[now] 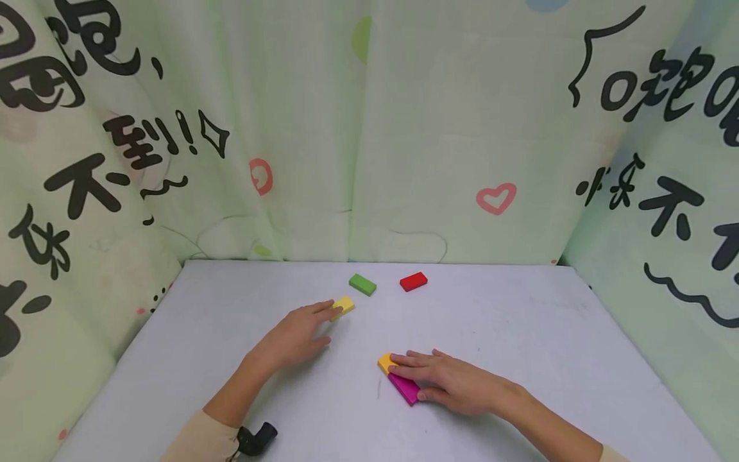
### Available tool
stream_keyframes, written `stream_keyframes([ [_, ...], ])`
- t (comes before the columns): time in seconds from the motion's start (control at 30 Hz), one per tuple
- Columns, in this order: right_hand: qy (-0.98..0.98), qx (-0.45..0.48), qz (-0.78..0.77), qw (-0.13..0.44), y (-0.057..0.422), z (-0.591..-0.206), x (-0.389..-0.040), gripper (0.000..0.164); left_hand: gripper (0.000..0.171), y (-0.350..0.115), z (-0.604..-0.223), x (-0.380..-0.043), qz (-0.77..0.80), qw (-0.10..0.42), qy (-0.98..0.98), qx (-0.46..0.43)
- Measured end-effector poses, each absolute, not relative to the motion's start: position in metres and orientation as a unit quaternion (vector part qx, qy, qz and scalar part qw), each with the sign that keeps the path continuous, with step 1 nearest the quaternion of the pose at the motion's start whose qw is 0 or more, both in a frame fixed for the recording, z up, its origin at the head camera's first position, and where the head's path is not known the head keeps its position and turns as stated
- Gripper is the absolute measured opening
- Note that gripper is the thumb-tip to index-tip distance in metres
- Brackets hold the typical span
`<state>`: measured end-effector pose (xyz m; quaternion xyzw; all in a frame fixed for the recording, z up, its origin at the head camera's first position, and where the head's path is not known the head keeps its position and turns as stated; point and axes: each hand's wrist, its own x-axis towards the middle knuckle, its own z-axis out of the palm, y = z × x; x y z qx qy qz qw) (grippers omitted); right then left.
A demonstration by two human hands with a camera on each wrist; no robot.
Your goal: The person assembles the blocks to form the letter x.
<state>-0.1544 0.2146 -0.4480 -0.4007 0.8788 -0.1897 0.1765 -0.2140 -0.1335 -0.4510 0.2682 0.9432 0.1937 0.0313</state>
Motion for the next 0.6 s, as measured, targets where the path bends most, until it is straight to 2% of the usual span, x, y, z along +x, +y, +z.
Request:
stream_keyframes([
  [0.2,0.880,-0.398,-0.190,0.176,0.215,-0.448,-0.155,0.057,0.059,-0.136,-0.456,-0.228,0.221,0.045,0.945,0.237],
  [0.6,0.880,-0.399,-0.187,0.178,0.216,-0.448,-0.155,0.057,0.055,-0.133,-0.459,-0.247,0.255,0.040,0.927,0.272],
])
